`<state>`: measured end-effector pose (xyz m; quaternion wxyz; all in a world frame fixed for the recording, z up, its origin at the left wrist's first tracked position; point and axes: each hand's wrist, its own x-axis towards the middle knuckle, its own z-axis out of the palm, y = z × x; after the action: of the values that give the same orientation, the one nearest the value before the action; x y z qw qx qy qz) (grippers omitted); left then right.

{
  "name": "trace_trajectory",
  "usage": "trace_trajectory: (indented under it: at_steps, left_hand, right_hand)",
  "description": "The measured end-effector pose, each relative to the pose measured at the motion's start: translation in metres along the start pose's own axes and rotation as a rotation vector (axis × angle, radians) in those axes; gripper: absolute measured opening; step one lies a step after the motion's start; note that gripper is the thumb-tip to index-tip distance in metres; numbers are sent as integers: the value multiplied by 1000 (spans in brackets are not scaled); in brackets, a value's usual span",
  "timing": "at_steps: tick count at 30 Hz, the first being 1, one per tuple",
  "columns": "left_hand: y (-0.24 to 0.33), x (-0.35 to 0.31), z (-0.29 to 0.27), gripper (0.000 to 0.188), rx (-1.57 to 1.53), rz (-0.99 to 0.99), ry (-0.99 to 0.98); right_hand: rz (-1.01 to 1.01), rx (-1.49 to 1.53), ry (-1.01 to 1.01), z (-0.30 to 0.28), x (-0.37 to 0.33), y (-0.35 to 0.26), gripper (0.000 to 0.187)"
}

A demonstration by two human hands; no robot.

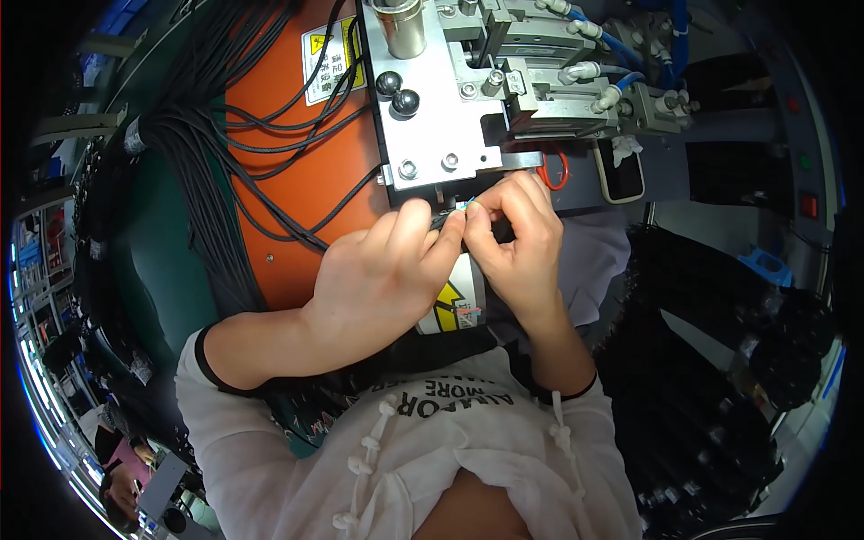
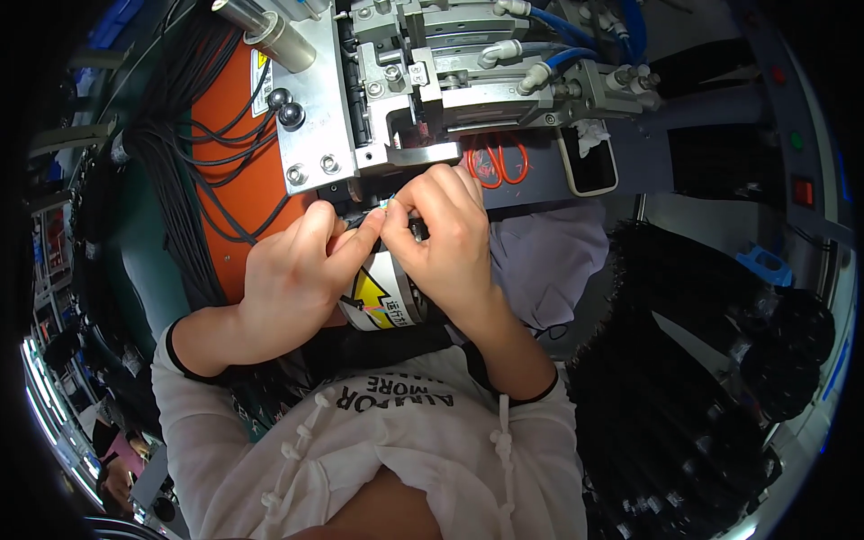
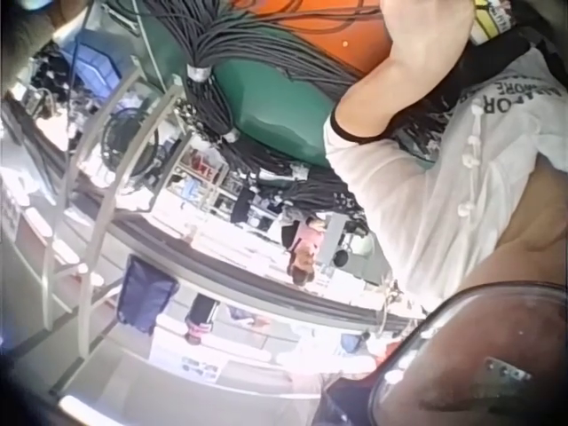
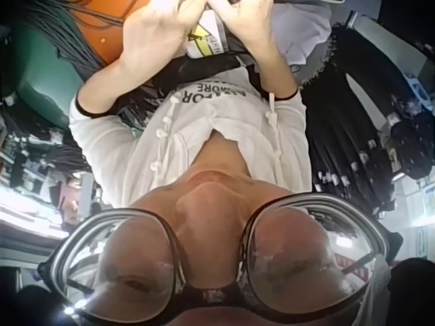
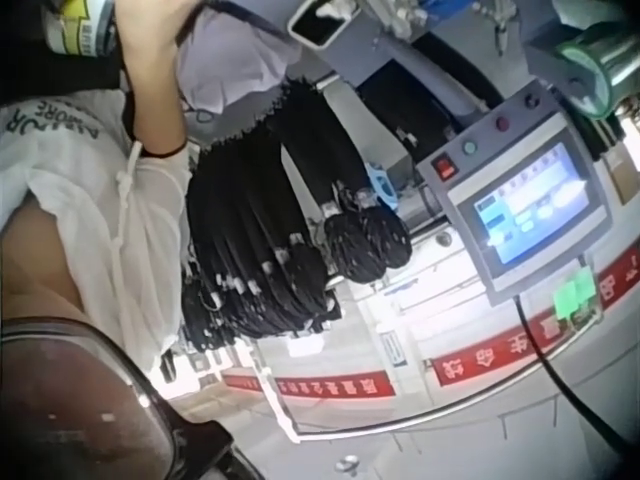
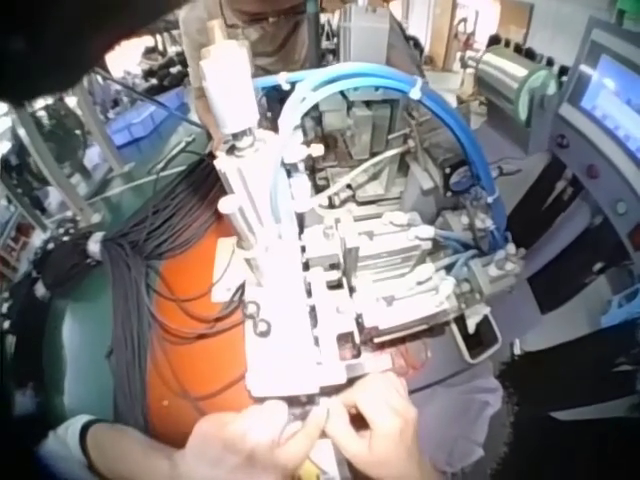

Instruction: The person picks up a wire harness, inserts individual wires into a machine, and pulls on them by hand after processing. The person then removes the harness and sets it aside.

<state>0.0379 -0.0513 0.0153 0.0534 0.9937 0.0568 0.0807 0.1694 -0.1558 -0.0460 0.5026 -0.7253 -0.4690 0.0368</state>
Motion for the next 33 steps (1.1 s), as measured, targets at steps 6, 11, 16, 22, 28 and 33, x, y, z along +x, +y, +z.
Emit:
trace_trajectory:
  at_steps: [6,11,16,22,28,33]
  left_hand:
    - [-12,3,15,23,-16,72,202]
    - [-19,3,17,23,-72,94,272]
    - [-18,4,7,25,-93,52,245]
    - [-9,-8,-2,25,49,5,102]
    - [-11,-10,-2,25,83,-81,77]
    - [-16,5,-18,28,37,161,364]
  right_hand:
    - [606,617,-63,3,-10,8,10]
    - [503,535,-66,6,-8,6,9]
    - [93,126,85,8,-2,-5,8]
    - [593,576,-40,2,-10,1,11]
    - [-45,448,-40,-14,-1,-2,18]
    - [-206,636,-128,-21,-3,-8,27]
